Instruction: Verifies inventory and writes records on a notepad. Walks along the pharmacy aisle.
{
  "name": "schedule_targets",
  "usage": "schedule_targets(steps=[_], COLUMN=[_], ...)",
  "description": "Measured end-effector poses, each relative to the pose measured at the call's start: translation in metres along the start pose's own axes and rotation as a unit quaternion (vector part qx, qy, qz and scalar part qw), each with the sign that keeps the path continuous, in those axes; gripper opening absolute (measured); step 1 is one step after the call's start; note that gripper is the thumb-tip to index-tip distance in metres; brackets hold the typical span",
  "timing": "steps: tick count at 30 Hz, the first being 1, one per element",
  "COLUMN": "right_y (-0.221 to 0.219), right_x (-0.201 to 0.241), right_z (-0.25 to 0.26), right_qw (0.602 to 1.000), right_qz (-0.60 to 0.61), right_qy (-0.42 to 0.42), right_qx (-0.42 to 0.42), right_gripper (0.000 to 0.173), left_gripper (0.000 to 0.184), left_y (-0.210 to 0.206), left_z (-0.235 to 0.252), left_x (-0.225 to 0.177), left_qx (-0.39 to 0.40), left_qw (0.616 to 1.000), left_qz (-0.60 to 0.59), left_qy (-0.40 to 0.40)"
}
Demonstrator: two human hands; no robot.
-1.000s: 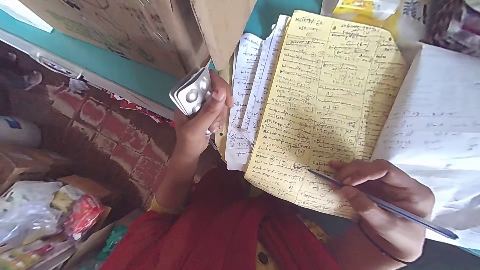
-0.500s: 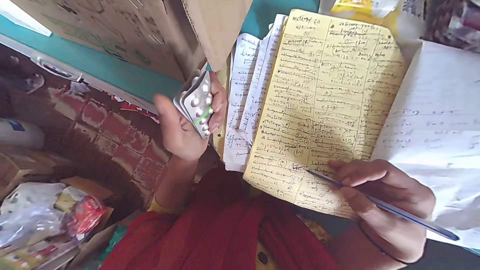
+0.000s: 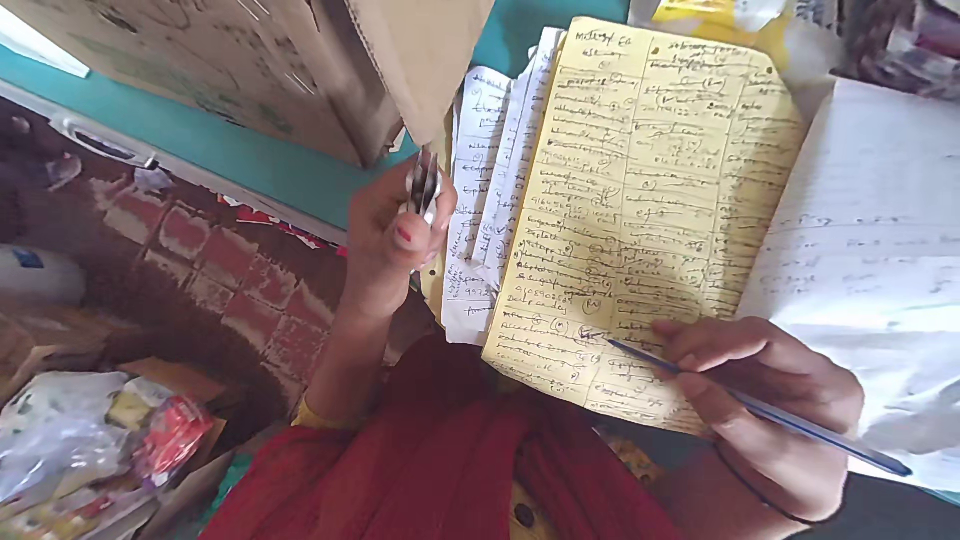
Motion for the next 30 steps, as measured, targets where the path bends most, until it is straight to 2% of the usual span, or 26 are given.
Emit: schedule_targets(steps=[9, 20, 26, 30], right_y=[0.0000, -0.0002, -0.0002, -0.0007], right_x=[0.0004, 0.0005, -0.0001, 0.0000], right_z=[-0.0004, 0.0000, -0.0002, -0.0001], right_qw=[1.000, 1.000, 1.000, 1.000], right_qz=[0.002, -0.003, 0.001, 0.004], right_qy=[-0.004, -0.007, -0.003, -0.002], right_qx=[-0.001, -0.002, -0.001, -0.002], right_gripper=[0.010, 0.010, 0.011, 0.011], left_gripper=[0.036, 0.052, 0.041, 0.041], left_y=[0.0021, -0.0029, -0.0009, -0.0008], left_z=[0.0007, 0.0010, 0.0005, 0.0010], left_x=[0.0012, -0.0010, 0.0014, 0.0020], left_qx=[0.008, -0.033, -0.018, -0.008], left_qw=[0.999, 0.999, 1.000, 1.000], left_qz=[0.022, 0.002, -0.009, -0.006], left_qy=[-0.039, 0.033, 0.004, 0.004])
Point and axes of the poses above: each hand's wrist, its own z-axis towards the middle knuckle, its own y-axis out of the back of the hand, x = y × z, the point moved 1 cm from there along z, towards the middle knuckle, and after that the axes turned 15 degrees about z, right-handed, at the moved point
